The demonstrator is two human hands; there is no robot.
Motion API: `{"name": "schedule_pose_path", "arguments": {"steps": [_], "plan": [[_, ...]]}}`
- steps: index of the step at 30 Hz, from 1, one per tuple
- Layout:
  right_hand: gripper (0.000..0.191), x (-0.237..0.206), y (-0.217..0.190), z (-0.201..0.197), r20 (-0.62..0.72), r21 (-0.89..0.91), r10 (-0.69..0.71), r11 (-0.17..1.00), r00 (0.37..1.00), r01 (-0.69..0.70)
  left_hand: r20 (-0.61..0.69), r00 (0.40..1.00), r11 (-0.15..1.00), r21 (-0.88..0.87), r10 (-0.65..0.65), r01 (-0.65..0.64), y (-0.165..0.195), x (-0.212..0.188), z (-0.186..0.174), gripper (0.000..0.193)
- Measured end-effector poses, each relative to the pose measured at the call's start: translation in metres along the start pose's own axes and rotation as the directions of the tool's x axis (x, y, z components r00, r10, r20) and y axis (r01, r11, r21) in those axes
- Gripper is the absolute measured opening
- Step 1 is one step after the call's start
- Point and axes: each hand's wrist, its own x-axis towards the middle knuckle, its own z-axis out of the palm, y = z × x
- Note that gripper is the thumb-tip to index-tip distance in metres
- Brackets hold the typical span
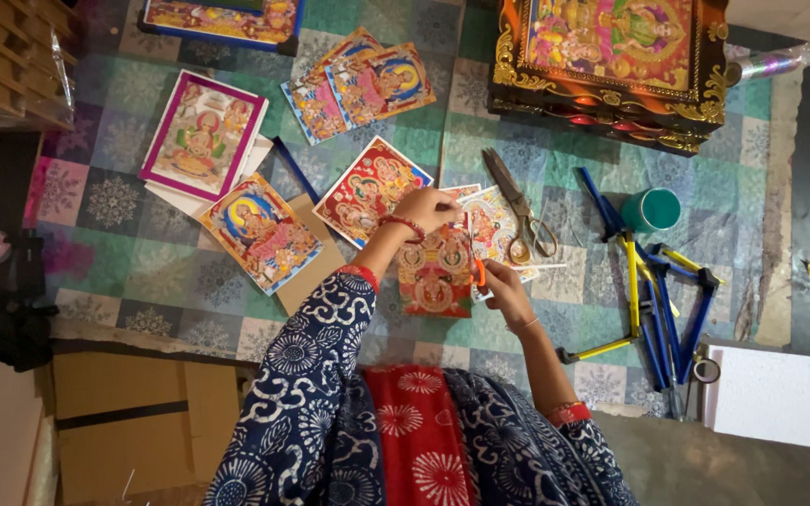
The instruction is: The person sits at a table covered with printed religious picture cards and uses small orange-handled scissors to trim the white paper borders off the cards one at a time, setting each trimmed card onto a stack with the finished prints.
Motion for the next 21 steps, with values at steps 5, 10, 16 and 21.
{"name": "schedule_pose_path", "arguments": {"steps": [5,10,16,21], "plan": [[0.030,0.0032,-0.0022,0.0004,-0.006,-0.007,0.017,1.000,1.000,-0.017,0.041,0.998,0.997,-0.058,0.051,-0.048,-0.0006,-0.0001,0.0024,0.028],[0.033,0.0057,-0.0033,-0.0002,0.000,-0.047,0.006,0.999,1.000,-0.006,0.058,0.998,0.996,-0.084,0.005,0.000,-0.0003,-0.0032,0.0024,0.027],[0.028,0.0053,-0.0009,-0.0001,0.027,0.012,-0.017,1.000,0.999,0.017,0.055,0.998,0.997,-0.075,-0.006,0.010,0.0018,-0.0040,0.0019,0.027],[0.030,0.0051,0.0004,0.0023,0.019,0.005,-0.023,1.000,1.000,0.023,0.051,0.999,0.997,-0.079,0.004,0.000,0.0010,-0.0056,0.0014,0.025]]}}
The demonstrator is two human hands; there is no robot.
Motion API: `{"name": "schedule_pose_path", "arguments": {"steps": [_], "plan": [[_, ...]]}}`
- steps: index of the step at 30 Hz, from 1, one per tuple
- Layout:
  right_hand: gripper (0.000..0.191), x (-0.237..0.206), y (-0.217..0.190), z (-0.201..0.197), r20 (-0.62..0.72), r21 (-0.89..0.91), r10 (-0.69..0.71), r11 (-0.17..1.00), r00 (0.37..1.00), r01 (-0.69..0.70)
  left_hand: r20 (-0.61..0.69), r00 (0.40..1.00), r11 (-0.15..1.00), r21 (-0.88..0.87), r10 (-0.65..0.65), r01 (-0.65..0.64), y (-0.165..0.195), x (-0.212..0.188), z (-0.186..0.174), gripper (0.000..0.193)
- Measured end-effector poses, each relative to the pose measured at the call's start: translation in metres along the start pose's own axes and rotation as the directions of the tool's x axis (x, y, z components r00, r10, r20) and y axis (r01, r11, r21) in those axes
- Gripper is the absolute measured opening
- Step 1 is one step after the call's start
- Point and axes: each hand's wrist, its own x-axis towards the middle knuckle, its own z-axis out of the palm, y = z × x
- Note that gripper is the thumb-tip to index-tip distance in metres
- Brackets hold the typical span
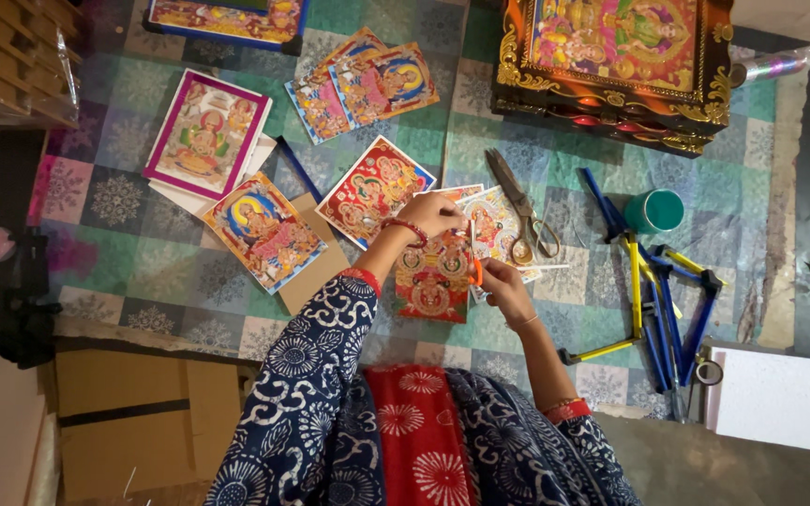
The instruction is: The person sits at a table covered with printed religious picture cards and uses small orange-handled scissors to trim the white paper borders off the cards one at a time, setting each trimmed card onto a stack with the finished prints.
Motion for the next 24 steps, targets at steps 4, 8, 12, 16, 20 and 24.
{"name": "schedule_pose_path", "arguments": {"steps": [4,8,12,16,20,24], "plan": [[0.028,0.000,0.001,0.005,-0.036,0.001,-0.013,1.000,0.999,0.013,-0.014,1.000,1.000,0.002,-0.002,0.002,0.000,0.000,0.000,0.024],[0.028,0.000,0.001,0.008,-0.063,0.001,-0.061,0.998,0.996,0.062,-0.031,0.999,1.000,-0.018,-0.006,0.006,-0.001,-0.001,0.001,0.025],[0.026,-0.001,0.002,0.010,-0.061,0.026,-0.071,0.997,0.996,0.072,-0.030,0.999,1.000,-0.013,-0.010,0.010,-0.002,0.000,0.002,0.025],[0.025,-0.001,0.001,0.014,-0.083,0.016,-0.087,0.996,0.993,0.089,-0.032,0.999,1.000,-0.017,0.006,-0.006,-0.002,-0.001,0.001,0.025],[0.026,-0.001,0.000,0.016,-0.063,0.073,-0.073,0.994,0.995,0.078,-0.026,1.000,1.000,-0.020,-0.015,0.015,-0.002,-0.002,0.000,0.025],[0.028,0.000,0.001,0.016,-0.063,0.081,-0.069,0.994,0.996,0.074,-0.040,0.999,0.999,0.022,0.028,-0.027,-0.002,-0.002,0.001,0.022]]}}
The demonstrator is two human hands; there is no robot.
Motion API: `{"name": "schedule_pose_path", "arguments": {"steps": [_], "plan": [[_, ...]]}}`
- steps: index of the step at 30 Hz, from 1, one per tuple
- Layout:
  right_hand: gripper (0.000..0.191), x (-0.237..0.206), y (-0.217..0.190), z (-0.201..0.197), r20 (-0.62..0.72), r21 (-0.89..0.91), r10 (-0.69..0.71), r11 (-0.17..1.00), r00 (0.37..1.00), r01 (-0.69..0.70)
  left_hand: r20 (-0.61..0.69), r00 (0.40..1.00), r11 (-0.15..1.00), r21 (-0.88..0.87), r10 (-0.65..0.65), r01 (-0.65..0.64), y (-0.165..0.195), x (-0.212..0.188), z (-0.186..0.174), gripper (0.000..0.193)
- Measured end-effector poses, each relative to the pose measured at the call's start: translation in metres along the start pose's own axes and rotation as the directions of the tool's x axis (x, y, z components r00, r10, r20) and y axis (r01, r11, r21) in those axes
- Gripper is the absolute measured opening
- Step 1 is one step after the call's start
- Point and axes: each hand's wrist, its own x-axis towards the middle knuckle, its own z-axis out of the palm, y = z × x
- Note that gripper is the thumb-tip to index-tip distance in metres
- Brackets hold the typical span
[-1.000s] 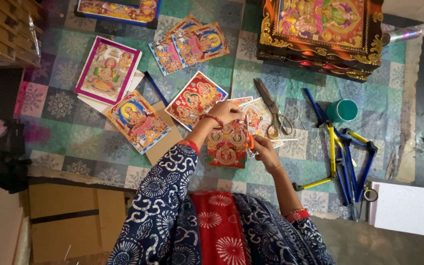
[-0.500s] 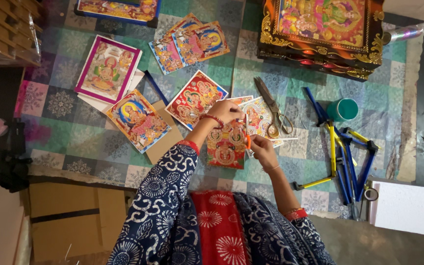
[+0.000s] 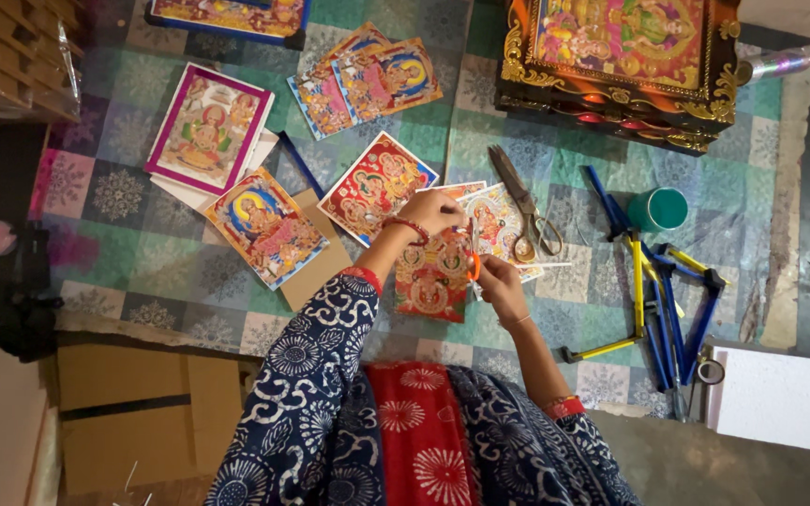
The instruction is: The person sits at a table covered with printed religious picture cards and uses small orange-handled scissors to trim the white paper borders off the cards one at a time, setting each trimmed card onto a stack with the finished prints.
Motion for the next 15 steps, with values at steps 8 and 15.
{"name": "schedule_pose_path", "arguments": {"steps": [8,15], "plan": [[0.030,-0.001,-0.006,0.000,0.014,-0.060,-0.036,0.998,0.999,0.036,0.012,1.000,1.000,-0.016,0.005,-0.005,0.000,-0.001,0.000,0.022],[0.030,-0.002,-0.014,0.000,-0.005,-0.090,-0.029,0.996,1.000,0.028,0.022,1.000,1.000,0.004,0.012,-0.012,0.003,-0.001,0.000,0.025]]}}
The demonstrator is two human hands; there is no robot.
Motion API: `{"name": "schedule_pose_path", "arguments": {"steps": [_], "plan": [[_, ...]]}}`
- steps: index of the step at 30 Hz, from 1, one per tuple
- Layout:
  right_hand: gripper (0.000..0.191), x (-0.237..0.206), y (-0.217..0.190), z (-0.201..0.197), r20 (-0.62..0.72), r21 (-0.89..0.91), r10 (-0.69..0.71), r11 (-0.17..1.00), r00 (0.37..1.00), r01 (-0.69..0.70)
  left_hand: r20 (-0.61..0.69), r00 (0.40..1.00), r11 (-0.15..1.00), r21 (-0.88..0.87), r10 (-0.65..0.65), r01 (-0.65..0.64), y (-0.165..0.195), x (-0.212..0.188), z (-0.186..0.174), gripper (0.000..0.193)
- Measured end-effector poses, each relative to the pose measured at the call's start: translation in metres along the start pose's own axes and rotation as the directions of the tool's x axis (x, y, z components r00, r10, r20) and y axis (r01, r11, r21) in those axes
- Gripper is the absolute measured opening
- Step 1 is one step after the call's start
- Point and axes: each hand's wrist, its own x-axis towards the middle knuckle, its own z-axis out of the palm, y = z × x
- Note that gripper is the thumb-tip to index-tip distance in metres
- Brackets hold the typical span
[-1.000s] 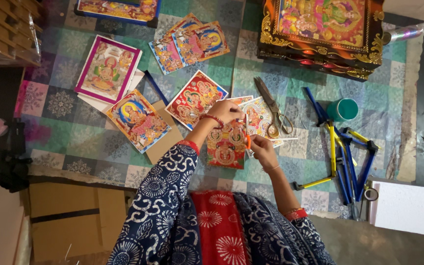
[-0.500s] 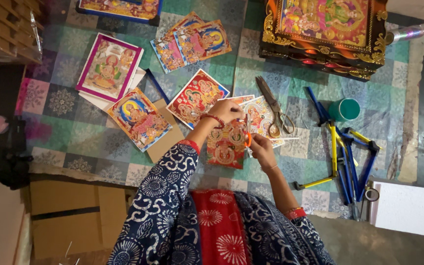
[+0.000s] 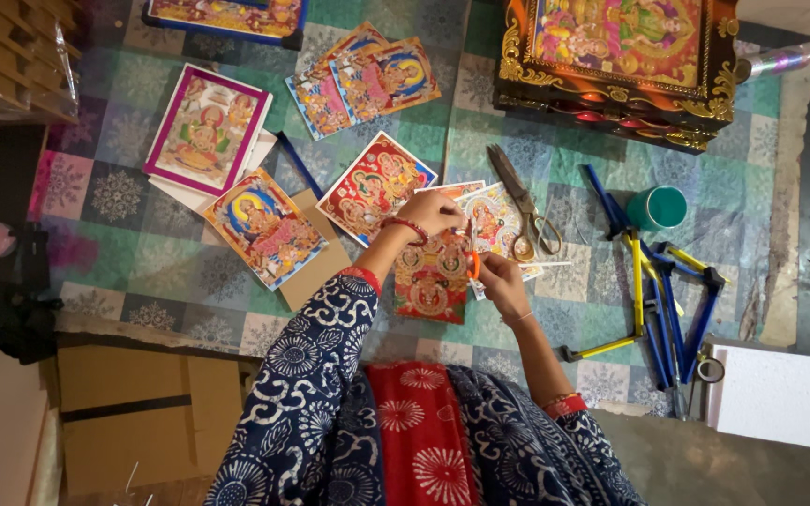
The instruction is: The person sits at a table covered with printed religious picture cards and uses small orange-handled scissors to trim the white paper borders off the cards one at a time, setting each trimmed card onto a stack with the finished prints.
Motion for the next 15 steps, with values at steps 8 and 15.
{"name": "schedule_pose_path", "arguments": {"steps": [8,15], "plan": [[0.024,0.006,0.006,-0.001,-0.007,0.033,-0.254,0.967,0.967,0.254,0.014,1.000,1.000,0.002,0.021,-0.021,-0.004,-0.002,0.002,0.024],[0.022,-0.013,0.038,-0.050,-0.465,0.030,-0.131,0.986,0.876,0.163,-0.447,0.886,0.985,-0.055,0.123,-0.164,-0.017,0.021,-0.053,0.018]]}}
